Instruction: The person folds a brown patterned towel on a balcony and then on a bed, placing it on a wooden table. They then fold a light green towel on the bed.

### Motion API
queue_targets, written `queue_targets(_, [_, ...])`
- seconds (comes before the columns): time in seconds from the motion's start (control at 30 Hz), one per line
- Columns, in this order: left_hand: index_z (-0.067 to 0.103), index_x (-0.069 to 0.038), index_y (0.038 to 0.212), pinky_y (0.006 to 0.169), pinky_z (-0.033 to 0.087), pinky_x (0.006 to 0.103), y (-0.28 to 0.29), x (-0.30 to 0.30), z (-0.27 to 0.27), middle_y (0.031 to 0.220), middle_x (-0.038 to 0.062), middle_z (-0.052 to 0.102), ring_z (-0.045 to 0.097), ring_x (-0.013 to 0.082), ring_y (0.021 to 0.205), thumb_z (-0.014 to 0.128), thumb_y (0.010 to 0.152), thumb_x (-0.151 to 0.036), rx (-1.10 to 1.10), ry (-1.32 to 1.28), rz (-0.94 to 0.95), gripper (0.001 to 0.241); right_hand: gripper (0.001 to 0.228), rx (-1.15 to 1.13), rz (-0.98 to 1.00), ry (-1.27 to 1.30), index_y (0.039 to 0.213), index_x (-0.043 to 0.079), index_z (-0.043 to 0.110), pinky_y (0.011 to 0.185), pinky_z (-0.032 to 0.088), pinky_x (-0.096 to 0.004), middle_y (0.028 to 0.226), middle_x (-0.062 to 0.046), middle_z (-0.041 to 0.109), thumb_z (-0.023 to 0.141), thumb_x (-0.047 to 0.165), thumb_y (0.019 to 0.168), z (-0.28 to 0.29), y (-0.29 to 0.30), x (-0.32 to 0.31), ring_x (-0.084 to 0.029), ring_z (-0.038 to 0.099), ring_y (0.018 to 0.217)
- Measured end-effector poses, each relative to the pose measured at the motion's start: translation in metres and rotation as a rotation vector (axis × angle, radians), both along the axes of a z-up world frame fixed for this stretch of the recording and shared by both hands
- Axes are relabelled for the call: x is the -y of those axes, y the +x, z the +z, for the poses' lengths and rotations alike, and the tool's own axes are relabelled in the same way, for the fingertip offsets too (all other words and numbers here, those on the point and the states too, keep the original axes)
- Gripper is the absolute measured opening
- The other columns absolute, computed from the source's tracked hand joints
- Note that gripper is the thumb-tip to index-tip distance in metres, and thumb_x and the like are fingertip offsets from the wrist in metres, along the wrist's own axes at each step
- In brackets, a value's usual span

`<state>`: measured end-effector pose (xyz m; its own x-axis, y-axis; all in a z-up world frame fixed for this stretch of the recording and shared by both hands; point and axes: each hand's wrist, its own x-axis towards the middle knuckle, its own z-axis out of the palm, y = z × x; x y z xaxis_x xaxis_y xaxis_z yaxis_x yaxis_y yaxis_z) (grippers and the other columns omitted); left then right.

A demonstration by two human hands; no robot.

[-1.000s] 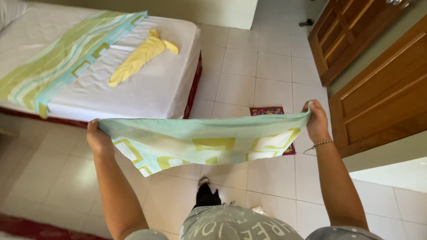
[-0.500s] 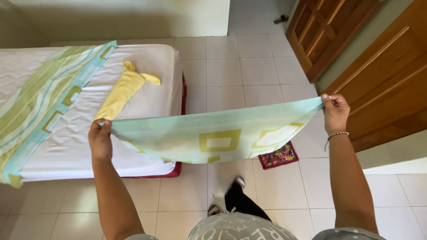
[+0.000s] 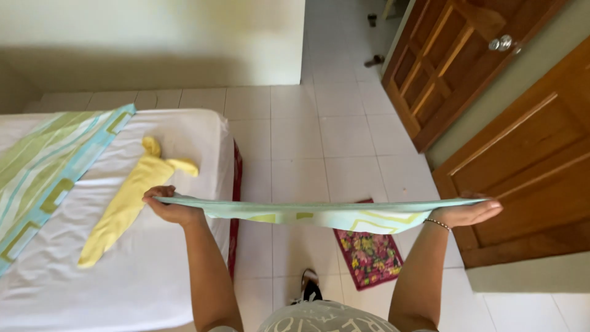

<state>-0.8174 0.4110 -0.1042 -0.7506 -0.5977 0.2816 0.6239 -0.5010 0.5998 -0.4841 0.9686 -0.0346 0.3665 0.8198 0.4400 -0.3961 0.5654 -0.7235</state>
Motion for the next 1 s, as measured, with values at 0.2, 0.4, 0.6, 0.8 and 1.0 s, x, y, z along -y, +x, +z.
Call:
queue_targets(0.2, [0.051,-0.011,0.098,0.088,0.039,0.0316,-0.003,-0.213,0.054,0.096,0.003,0.049,0.046,0.0178,0.092,0.043,0.107,-0.037,-0.076,-0.528,-0.650,0.028,0.041,0.129,0.913,-0.023,0.092,0.008,0.052,0.074,0.045,-0.034,0.085,-0.005,0.054,0.042,0.045,0.107,-0.017,-0.156,0.062,-0.017,0.050,0.077])
queue_targets(0.4, [0.049,-0.007,0.107,0.109,0.035,0.0364,0.006,-0.319,0.131,0.123,0.013,0.044,0.043,0.0277,0.123,0.056,0.085,-0.003,-0.362,-0.997,-1.053,0.024,0.012,0.400,1.415,0.296,0.111,0.005,0.048,0.087,0.040,-0.030,0.098,-0.004,0.047,0.043,0.016,0.109,0.012,-0.235,0.094,-0.015,0.045,0.092])
queue_targets(0.6, [0.054,-0.005,0.115,0.106,0.036,0.0381,-0.067,-0.354,0.145,0.112,0.012,0.048,0.045,0.0266,0.114,0.055,0.102,-0.009,-0.183,-1.213,-0.833,0.013,0.012,0.718,1.318,0.091,0.113,0.004,0.059,0.073,0.044,-0.022,0.093,0.002,0.054,0.058,0.000,0.102,0.035,-0.291,0.042,-0.007,0.048,0.082])
queue_targets(0.8, [0.060,-0.003,0.114,0.074,0.045,0.0287,-0.164,-0.412,0.107,0.094,0.003,0.059,0.051,0.0131,0.083,0.060,0.102,-0.005,-0.002,-0.996,-1.298,0.011,0.012,0.712,1.321,0.000,0.106,0.003,0.069,0.077,0.052,-0.023,0.095,0.001,0.068,0.068,-0.002,0.095,0.020,-0.370,-0.001,-0.006,0.061,0.086])
queue_targets(1.0, [0.069,0.001,0.114,0.086,0.055,0.0262,-0.245,-0.461,0.093,0.101,0.006,0.073,0.068,0.0116,0.095,0.068,0.095,0.000,0.081,-0.588,-1.422,0.019,0.011,0.677,1.299,-0.059,0.102,0.003,0.066,0.082,0.054,-0.023,0.101,0.000,0.072,0.071,-0.001,0.093,0.021,-0.454,-0.040,-0.006,0.065,0.092])
